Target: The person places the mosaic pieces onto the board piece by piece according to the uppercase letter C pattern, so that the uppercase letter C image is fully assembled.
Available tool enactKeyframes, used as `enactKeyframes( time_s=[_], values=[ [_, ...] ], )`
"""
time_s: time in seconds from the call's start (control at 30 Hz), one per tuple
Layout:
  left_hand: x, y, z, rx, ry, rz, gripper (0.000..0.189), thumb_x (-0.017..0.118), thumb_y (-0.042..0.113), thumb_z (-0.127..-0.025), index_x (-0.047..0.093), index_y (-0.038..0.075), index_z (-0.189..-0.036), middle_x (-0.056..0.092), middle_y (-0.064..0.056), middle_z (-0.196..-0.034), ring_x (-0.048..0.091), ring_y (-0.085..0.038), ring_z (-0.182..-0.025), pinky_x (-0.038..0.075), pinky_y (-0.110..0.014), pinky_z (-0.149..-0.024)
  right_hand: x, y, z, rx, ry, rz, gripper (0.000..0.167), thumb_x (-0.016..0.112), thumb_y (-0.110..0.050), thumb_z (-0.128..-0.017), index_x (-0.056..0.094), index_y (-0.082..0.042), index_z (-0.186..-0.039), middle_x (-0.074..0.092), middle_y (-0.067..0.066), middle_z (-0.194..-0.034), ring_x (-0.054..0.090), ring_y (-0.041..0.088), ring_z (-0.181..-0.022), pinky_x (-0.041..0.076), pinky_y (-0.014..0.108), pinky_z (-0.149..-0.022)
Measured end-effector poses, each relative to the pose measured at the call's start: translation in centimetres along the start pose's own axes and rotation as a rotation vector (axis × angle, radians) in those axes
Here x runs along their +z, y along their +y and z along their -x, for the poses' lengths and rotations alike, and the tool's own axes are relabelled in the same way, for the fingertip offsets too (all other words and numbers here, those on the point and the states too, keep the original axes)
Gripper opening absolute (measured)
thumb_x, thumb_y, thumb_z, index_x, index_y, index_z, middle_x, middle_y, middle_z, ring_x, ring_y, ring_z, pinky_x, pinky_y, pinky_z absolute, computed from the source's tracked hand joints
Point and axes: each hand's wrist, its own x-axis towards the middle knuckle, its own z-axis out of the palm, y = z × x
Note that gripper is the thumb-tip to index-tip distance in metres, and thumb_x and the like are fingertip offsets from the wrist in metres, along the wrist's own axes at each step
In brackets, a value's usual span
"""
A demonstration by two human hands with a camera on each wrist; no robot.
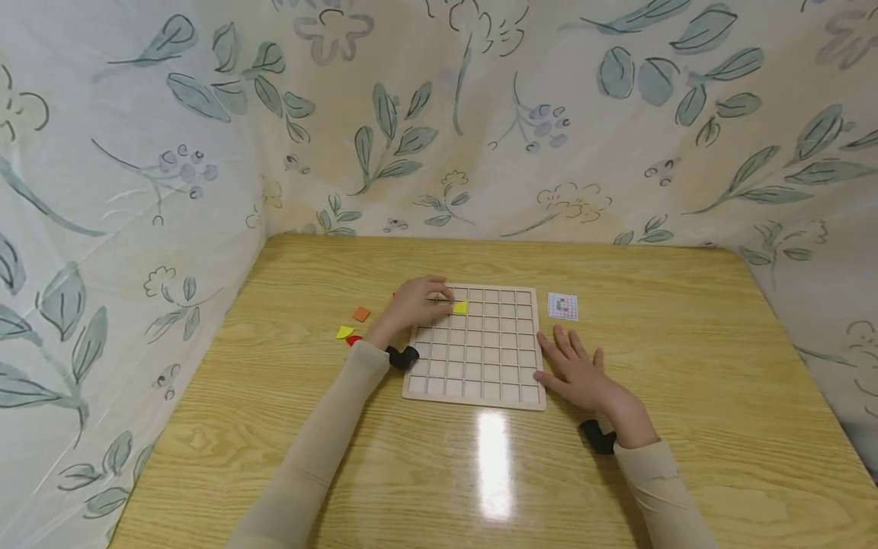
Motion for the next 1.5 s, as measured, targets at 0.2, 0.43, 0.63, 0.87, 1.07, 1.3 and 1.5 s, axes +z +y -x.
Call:
enactKeyframes(
  time_s=[0.2,0.43,0.63,0.87,1.07,1.3,1.5],
  values=[
    [-0.6,-0.5,0.6,-0.004,0.026,-0.005,0.017,0.063,0.033,-0.088,0.070,0.023,-0.099,0.047,-0.002,-0.139,0.044,-0.024,-0.128,0.027,-0.044,-0.109,-0.2,0.0,-0.1,-0.001,-0.002,0.009,0.071,0.048,-0.039,-0.095,0.010,-0.016,-0.150,-0.003,0.023,-0.153,-0.010,0.047,-0.137,-0.009,0.077,-0.092],
    [-1.6,-1.3,1.6,0.025,0.080,0.028,0.020,0.066,0.028,-0.086,0.070,0.016,-0.101,0.051,-0.008,-0.136,0.047,-0.027,-0.125,0.035,-0.042,-0.105,-0.2,0.2,-0.2,0.008,-0.006,0.023,0.071,0.048,-0.040,-0.095,0.010,-0.016,-0.150,-0.003,0.023,-0.153,-0.009,0.047,-0.137,-0.008,0.077,-0.093],
    [-2.5,-2.6,2.6,0.027,0.118,0.045,0.021,0.068,0.026,-0.085,0.070,0.014,-0.102,0.051,-0.009,-0.136,0.049,-0.030,-0.121,0.034,-0.044,-0.105,-0.1,0.1,-0.3,0.003,-0.006,0.020,0.071,0.047,-0.040,-0.095,0.010,-0.015,-0.150,-0.003,0.024,-0.153,-0.009,0.047,-0.137,-0.008,0.077,-0.092],
    [-3.5,-4.7,3.4,0.029,0.131,0.021,0.021,0.066,0.024,-0.086,0.069,0.014,-0.105,0.051,-0.011,-0.135,0.046,-0.029,-0.125,0.033,-0.043,-0.107,0.0,0.1,-0.1,0.004,-0.005,0.010,0.071,0.048,-0.040,-0.095,0.010,-0.015,-0.150,-0.003,0.024,-0.153,-0.010,0.047,-0.137,-0.010,0.076,-0.093],
    [-4.3,-5.5,3.9,-0.034,0.115,0.037,0.023,0.067,0.025,-0.086,0.069,0.014,-0.105,0.049,-0.010,-0.137,0.042,-0.028,-0.128,0.029,-0.043,-0.109,0.1,0.0,0.0,0.003,0.000,0.010,0.071,0.048,-0.039,-0.095,0.010,-0.014,-0.150,-0.003,0.025,-0.153,-0.010,0.047,-0.137,-0.010,0.077,-0.093],
    [-4.8,-6.5,4.4,-0.052,0.093,0.027,0.024,0.066,0.026,-0.086,0.068,0.014,-0.107,0.047,-0.012,-0.138,0.041,-0.032,-0.128,0.025,-0.050,-0.109,0.4,0.2,0.0,0.005,0.001,0.019,0.072,0.047,-0.040,-0.095,0.010,-0.015,-0.150,-0.003,0.024,-0.153,-0.010,0.047,-0.137,-0.009,0.077,-0.093],
    [-4.9,-7.6,4.8,-0.068,0.077,0.003,0.025,0.064,0.027,-0.088,0.067,0.015,-0.109,0.044,-0.012,-0.141,0.038,-0.032,-0.130,0.023,-0.052,-0.110,0.5,0.2,0.1,-0.001,0.001,0.009,0.072,0.047,-0.040,-0.095,0.009,-0.014,-0.150,-0.005,0.024,-0.153,-0.011,0.047,-0.137,-0.010,0.076,-0.093]
  ],
)
